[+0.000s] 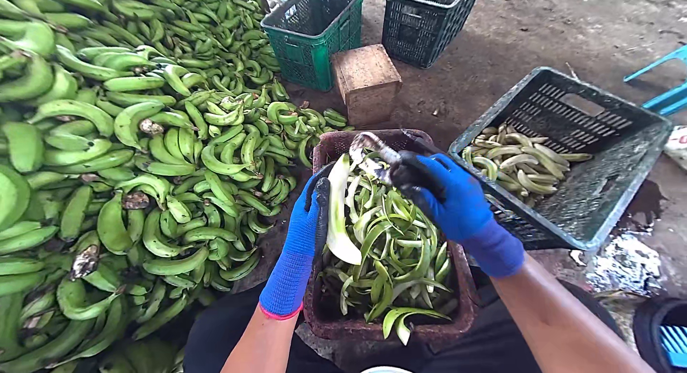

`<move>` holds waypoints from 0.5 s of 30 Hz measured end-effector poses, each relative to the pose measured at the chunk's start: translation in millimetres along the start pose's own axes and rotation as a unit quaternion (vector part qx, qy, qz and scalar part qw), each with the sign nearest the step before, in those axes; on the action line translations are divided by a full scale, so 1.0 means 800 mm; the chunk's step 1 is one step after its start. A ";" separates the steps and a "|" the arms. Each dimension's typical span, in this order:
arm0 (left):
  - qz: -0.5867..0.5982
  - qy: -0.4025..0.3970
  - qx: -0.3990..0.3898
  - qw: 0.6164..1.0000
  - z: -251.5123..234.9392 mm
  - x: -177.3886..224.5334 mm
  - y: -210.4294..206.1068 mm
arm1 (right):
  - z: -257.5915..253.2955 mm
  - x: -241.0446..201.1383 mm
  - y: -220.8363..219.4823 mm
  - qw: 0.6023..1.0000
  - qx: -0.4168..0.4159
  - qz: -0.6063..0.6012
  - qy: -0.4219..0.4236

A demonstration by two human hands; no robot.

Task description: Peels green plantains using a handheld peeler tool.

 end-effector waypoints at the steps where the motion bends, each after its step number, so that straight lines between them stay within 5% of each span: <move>1: -0.018 -0.002 0.004 1.000 0.002 0.002 -0.001 | 0.002 0.000 -0.011 1.000 -0.022 -0.006 -0.005; 7: -0.005 -0.019 -0.078 0.997 0.017 0.003 -0.014 | -0.024 0.062 -0.008 0.982 -0.074 0.044 -0.166; 12: 0.151 0.051 -0.079 0.984 -0.007 -0.037 -0.003 | -0.011 0.045 -0.016 0.988 -0.065 -0.075 -0.120; 15: 0.075 0.069 -0.093 0.990 -0.016 -0.071 -0.009 | -0.012 0.050 0.003 0.981 -0.039 -0.132 -0.134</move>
Point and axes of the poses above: each hand's wrist, its own z-axis away from the middle knuckle, its own y-axis out of the back of the hand, x = y × z, the point moved 8 cm from there along -z, towards the middle knuckle, and after that the axes turned 7 degrees about -z, right-handed, at the moved point
